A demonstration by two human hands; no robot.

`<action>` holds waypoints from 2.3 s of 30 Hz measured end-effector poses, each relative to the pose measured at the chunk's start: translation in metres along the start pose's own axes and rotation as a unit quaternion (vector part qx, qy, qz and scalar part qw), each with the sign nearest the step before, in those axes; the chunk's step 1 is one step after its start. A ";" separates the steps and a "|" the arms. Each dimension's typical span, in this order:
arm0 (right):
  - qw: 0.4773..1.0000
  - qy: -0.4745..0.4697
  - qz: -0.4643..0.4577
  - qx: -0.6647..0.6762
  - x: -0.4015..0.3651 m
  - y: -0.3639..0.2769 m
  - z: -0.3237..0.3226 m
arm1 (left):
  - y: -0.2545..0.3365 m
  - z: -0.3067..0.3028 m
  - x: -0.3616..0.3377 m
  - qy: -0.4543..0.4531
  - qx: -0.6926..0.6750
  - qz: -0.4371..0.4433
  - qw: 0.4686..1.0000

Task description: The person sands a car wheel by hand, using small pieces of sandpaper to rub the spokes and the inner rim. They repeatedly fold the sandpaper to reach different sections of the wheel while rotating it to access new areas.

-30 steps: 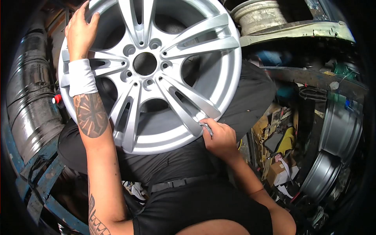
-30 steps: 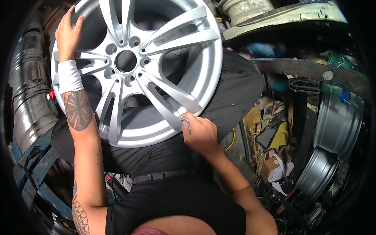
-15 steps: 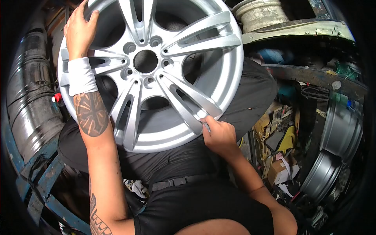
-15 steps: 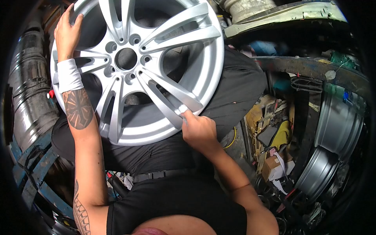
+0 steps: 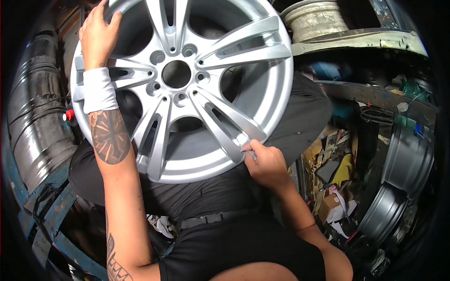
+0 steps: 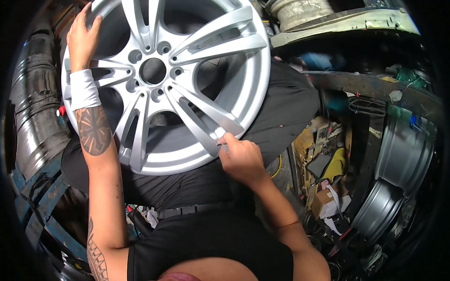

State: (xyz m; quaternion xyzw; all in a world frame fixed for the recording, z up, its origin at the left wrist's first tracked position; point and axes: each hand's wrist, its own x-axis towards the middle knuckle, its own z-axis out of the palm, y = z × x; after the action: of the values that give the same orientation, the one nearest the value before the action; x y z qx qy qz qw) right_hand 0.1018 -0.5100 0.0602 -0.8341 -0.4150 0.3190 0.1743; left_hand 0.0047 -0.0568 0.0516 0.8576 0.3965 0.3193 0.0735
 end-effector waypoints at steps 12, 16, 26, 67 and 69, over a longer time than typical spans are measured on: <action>0.993 -0.039 0.014 0.111 0.007 -0.003 -0.031 | -0.029 -0.005 0.004 -0.115 0.138 -0.005 0.984; 0.964 0.126 -0.041 0.230 0.028 0.004 -0.034 | -0.087 -0.047 -0.011 -0.246 -0.022 -0.099 0.964; 0.862 -0.169 -0.060 0.474 0.096 0.020 -0.031 | -0.094 -0.116 -0.113 -0.322 -0.096 -0.454 0.825; 0.889 0.211 -0.387 0.127 0.125 -0.045 -0.028 | 0.121 -0.036 -0.091 -0.574 -0.518 -0.308 0.555; 0.904 0.174 -0.366 0.139 0.123 -0.042 -0.031 | 0.124 -0.033 -0.097 -0.544 -0.603 -0.351 0.465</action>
State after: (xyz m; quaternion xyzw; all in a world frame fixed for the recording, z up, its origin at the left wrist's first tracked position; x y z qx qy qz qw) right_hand 0.1541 -0.3875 0.0589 -0.6328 -0.6061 0.1369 0.4621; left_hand 0.0166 -0.2150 0.0772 0.3889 0.2531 -0.1049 0.8796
